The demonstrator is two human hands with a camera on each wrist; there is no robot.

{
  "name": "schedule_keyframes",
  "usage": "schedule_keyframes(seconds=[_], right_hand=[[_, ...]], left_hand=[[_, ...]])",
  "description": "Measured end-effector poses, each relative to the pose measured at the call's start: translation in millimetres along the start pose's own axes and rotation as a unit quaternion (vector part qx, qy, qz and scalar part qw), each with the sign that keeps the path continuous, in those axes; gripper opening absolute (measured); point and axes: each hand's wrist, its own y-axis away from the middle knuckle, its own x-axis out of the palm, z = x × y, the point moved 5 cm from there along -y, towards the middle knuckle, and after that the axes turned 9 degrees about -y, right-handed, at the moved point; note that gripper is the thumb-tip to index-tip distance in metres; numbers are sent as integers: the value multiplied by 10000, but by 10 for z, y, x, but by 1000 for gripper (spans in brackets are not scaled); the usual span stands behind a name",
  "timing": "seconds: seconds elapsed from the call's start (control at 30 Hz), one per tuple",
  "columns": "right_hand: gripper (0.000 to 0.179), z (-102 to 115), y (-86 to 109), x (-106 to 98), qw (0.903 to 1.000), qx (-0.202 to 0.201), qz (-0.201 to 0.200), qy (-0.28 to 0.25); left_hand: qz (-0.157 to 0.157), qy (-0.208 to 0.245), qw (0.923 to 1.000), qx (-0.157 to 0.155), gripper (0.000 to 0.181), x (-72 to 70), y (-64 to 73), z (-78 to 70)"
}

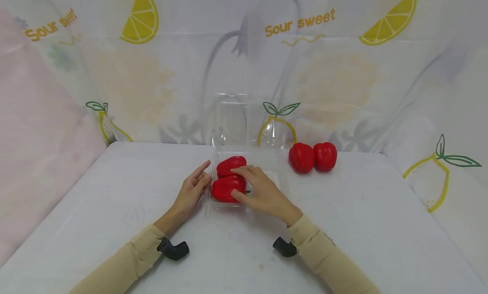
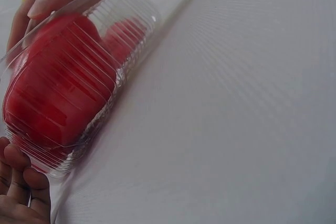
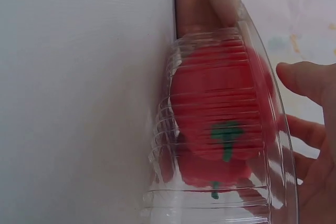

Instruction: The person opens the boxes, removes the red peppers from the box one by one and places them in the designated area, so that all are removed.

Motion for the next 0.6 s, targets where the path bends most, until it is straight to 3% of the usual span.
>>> schedule_keyframes(seconds=[0.6], right_hand=[[63, 6, 15, 41, 9997, -177, 165, 84]], left_hand=[[14, -7, 10000, 15, 51, -5, -8, 8]])
